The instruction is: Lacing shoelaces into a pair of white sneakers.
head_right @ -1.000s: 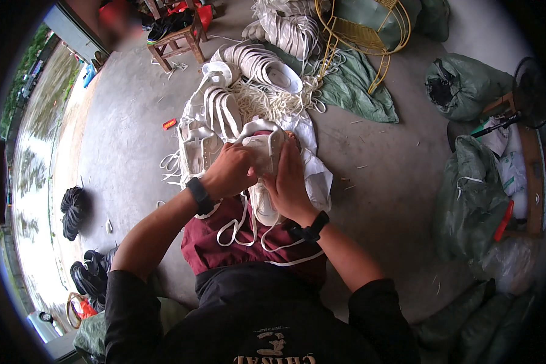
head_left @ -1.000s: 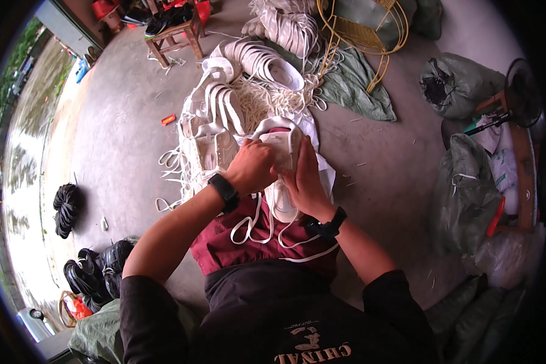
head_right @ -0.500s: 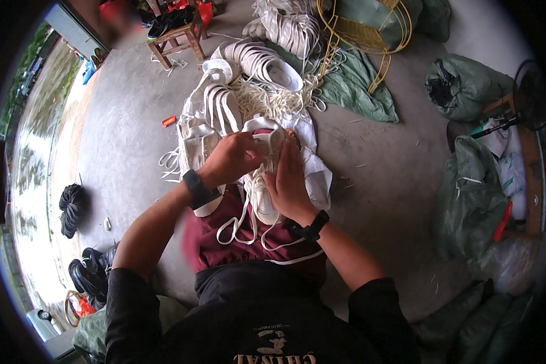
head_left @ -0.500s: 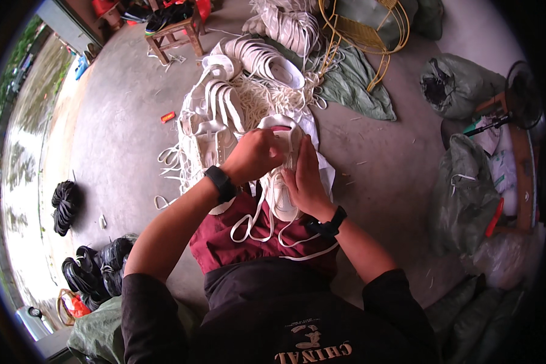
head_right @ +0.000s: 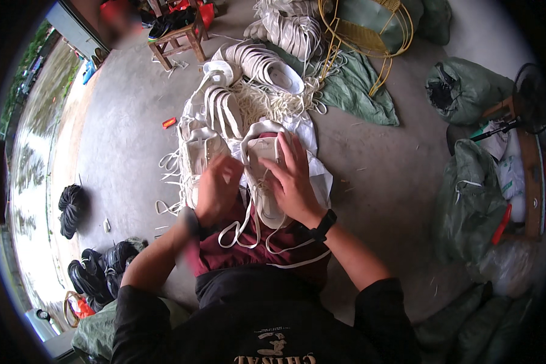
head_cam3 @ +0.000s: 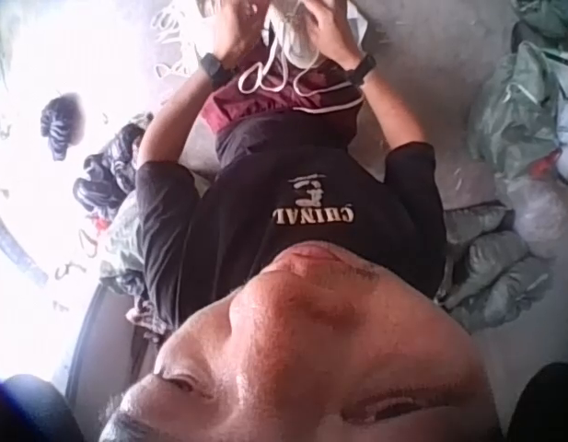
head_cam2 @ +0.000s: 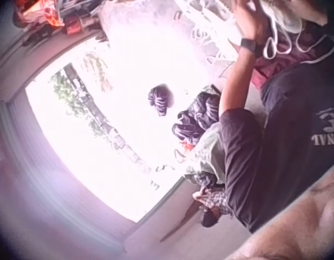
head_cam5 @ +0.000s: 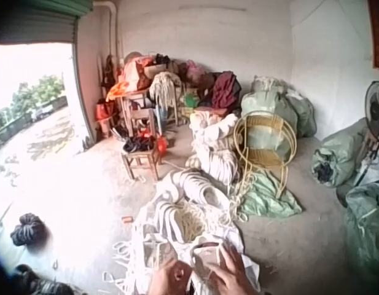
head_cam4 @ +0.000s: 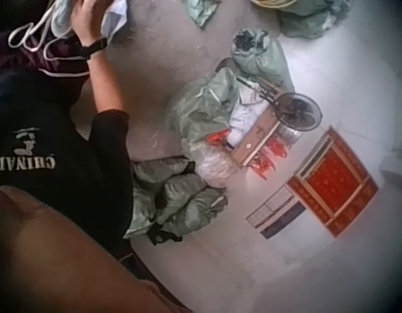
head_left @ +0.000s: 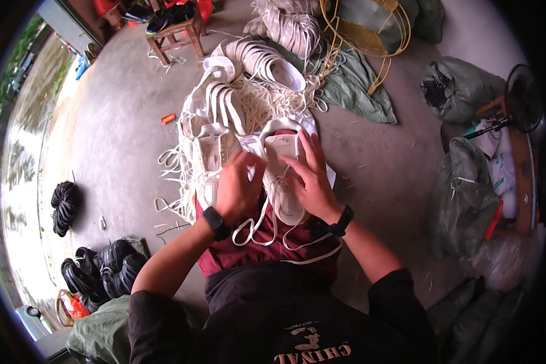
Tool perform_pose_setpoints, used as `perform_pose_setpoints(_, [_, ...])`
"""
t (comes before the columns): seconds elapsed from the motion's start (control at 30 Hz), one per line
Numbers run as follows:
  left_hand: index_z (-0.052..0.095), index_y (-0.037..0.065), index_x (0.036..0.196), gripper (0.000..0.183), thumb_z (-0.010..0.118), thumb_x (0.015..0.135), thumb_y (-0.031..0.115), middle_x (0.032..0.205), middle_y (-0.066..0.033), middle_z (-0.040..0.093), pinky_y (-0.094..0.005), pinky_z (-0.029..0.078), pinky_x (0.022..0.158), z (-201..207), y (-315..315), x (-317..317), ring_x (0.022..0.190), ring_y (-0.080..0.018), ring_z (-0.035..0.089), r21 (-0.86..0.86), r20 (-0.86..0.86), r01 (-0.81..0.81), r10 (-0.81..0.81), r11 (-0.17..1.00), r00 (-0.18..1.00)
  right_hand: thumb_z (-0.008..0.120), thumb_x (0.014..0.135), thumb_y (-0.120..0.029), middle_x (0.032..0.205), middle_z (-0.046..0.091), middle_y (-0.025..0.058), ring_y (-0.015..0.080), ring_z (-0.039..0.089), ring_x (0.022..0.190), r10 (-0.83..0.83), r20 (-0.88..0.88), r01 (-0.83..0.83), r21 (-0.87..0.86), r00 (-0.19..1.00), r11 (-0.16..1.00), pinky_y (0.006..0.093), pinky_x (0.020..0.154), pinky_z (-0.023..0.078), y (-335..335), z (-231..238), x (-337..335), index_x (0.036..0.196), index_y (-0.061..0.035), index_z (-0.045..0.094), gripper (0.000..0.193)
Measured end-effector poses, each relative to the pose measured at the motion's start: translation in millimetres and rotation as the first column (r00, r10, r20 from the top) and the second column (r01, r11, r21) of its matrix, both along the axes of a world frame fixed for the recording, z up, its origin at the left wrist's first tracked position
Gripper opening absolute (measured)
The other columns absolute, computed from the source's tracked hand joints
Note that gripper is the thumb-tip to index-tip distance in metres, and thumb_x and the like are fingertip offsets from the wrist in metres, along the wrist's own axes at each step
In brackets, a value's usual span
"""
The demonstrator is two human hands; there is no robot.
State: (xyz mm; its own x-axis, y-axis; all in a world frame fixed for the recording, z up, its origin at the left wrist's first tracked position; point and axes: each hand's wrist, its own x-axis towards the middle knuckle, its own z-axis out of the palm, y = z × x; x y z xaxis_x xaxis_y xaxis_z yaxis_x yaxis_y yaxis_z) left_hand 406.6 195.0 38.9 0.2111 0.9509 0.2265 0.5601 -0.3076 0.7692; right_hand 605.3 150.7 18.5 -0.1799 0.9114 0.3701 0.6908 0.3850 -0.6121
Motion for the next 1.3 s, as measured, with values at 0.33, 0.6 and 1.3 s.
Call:
perform_pose_setpoints(0.33, [0.062,-0.003,0.092,0.020,0.062,0.091,0.017,0.076,-0.0075,0.062,-0.0307,0.049,0.065,-38.4,-11.3,-7.0,0.070,-0.0155,0.059,-0.493,0.122,0.217,-0.180,0.843,0.976,0.077,0.079,-0.009,0.159,0.029,0.0121,0.0425,0.018,0.147,0.002,-0.181,-0.010,-0.043,0.983,0.999,0.0499,0.118,0.022,11.7,-11.4,-2.0,0.093,-0.0120,0.074,0.014])
perform_pose_setpoints(0.6, [0.058,-0.004,0.090,0.025,0.052,0.096,0.019,0.087,-0.0153,0.057,-0.0346,0.044,0.077,-59.1,-9.4,-13.3,0.082,-0.0254,0.056,-0.499,0.416,0.397,-0.188,0.770,0.890,0.076,0.081,-0.011,0.159,0.031,0.0112,0.0409,0.021,0.146,-0.006,-0.183,-0.001,-0.038,0.983,0.999,0.0474,0.117,0.023,13.0,-12.3,-13.0,0.093,-0.0110,0.077,0.012])
perform_pose_setpoints(1.3, [0.053,-0.002,0.084,0.026,0.047,0.101,0.017,0.087,-0.0091,0.044,-0.0317,0.040,0.073,-68.7,-0.9,-39.2,0.079,-0.0201,0.047,-0.344,0.341,0.488,-0.378,0.802,0.861,0.064,0.096,-0.029,0.117,0.068,0.0094,0.0166,0.061,0.110,-0.639,-0.653,0.720,-0.200,0.408,0.664,0.0345,0.102,0.041,18.1,18.9,300.9,0.112,-0.0031,0.068,0.031])
